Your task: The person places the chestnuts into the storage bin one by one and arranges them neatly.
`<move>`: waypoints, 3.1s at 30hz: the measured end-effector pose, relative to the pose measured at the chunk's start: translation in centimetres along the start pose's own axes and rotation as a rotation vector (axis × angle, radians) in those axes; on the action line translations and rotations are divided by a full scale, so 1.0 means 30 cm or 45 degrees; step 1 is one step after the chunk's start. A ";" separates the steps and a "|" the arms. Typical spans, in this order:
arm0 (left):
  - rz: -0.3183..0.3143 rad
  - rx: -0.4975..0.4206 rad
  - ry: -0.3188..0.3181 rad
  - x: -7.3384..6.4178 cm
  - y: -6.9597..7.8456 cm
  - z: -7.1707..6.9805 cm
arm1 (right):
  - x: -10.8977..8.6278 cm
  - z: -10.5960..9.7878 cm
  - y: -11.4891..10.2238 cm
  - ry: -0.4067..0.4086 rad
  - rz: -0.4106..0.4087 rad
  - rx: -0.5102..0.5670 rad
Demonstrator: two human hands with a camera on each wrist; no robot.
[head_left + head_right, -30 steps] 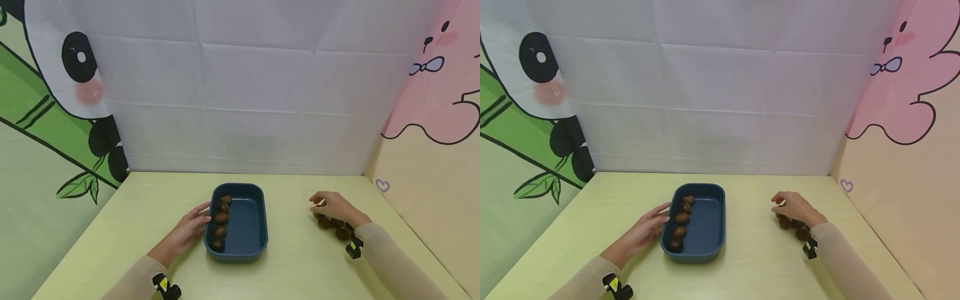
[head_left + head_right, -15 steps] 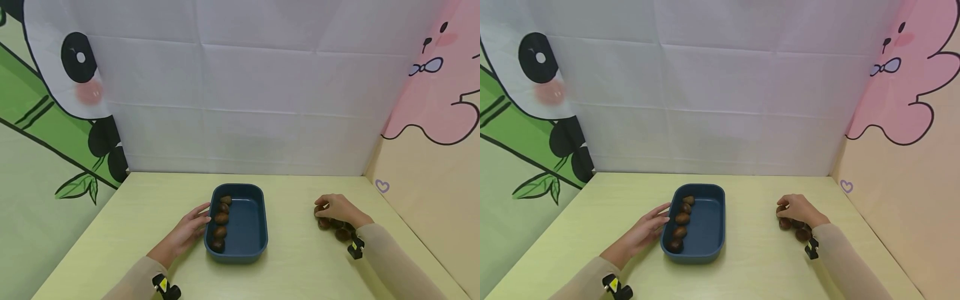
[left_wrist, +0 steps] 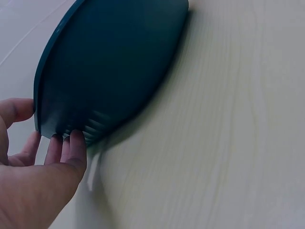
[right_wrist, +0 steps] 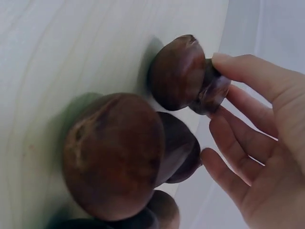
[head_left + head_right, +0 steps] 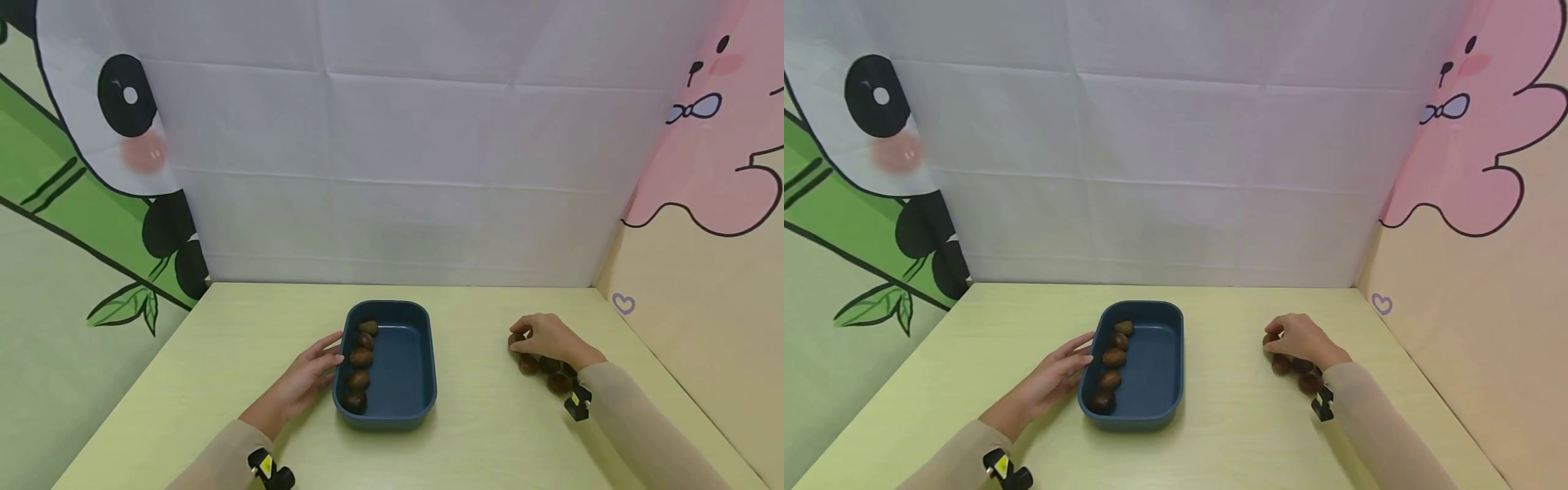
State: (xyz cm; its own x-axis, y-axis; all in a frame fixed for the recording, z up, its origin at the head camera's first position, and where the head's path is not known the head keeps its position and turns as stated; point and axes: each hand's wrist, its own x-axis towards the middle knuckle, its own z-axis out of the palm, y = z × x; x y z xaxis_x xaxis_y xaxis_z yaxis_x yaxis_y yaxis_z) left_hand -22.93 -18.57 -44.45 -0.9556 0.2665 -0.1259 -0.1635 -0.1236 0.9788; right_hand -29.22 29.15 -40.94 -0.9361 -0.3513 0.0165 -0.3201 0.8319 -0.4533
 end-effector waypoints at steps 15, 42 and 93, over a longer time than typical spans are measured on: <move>0.003 0.004 -0.004 0.002 -0.001 -0.001 | 0.108 -0.038 -0.190 -0.010 -0.155 0.147; 0.004 -0.036 -0.018 0.002 -0.004 0.000 | 0.407 0.166 -0.669 -0.231 -0.384 0.145; 0.011 -0.046 -0.003 0.008 -0.011 -0.004 | 0.396 0.192 -0.697 0.026 -0.127 0.026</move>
State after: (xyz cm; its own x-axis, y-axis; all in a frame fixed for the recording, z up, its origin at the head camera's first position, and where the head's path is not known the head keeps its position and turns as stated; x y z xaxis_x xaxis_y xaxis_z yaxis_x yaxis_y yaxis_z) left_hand -23.13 -18.58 -44.83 -0.9565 0.2672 -0.1170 -0.1639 -0.1603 0.9734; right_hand -32.81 5.11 -36.40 -0.9027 -0.4227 0.0807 -0.4089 0.7841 -0.4669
